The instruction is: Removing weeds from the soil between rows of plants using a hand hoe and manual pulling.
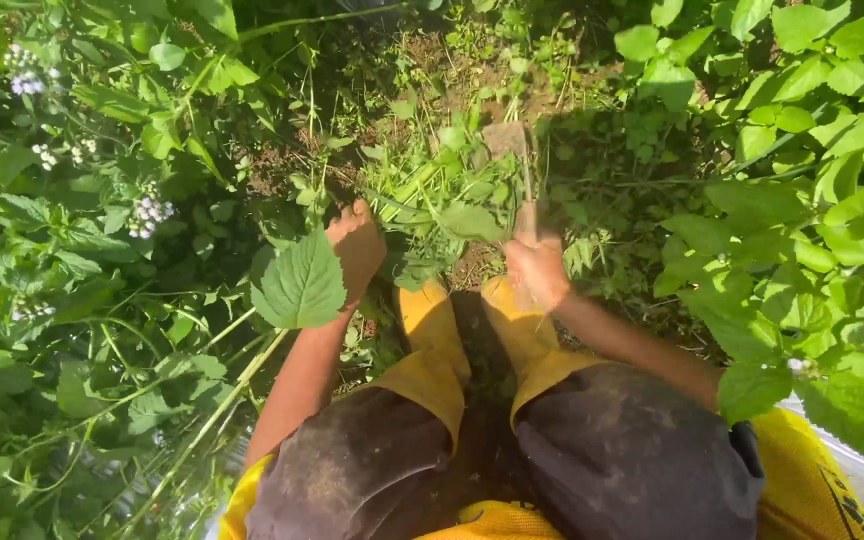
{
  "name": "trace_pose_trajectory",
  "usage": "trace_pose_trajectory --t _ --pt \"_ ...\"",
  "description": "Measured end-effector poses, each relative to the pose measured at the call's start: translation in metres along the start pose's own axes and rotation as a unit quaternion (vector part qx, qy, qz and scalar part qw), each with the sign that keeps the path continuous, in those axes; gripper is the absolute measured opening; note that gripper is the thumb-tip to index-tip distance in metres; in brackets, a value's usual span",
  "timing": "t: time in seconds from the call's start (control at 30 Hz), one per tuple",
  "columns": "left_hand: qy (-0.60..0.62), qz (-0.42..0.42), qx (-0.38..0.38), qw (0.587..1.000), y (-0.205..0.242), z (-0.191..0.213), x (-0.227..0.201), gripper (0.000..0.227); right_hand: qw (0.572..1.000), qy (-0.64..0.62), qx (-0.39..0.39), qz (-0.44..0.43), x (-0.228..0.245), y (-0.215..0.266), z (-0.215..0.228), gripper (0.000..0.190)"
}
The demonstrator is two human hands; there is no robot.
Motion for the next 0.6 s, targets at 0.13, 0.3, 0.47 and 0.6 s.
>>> trace_pose_trajectory --t 0.13,0.3,0.47,0.6 --pt "-0.043 0.043 0.056 0.997 0.011 -0.073 0.018 0.066 0.997 0.01 0.024 -0.078 -0.001 0.006 0.001 0.02" --pt "-0.069 0.064 0.012 0.995 0.006 -0.069 0.058 0.068 0.996 -0.009 0.018 0.085 0.14 0.03 -0.018 0.042" --pt "0.009 0.131 -0.015 0.991 0.018 -0.065 0.116 0.065 0.989 -0.056 -0.023 0.139 0.2 0.026 0.024 0.029" --pt "-0.036 0.161 0.041 0.985 0.015 -0.075 0.128 0.074 0.977 -0.068 -0.049 0.197 0.214 0.006 0.039 0.025"
Point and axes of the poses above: each hand's wrist, its own y-axis away from the middle knuckle, its own z-axis out of the back of the hand, x = y × z, the point moved 7 cm from there along -y, towards the middle knuckle, and after that the axes turned 2 degrees about -z, right-handed, at the moved point
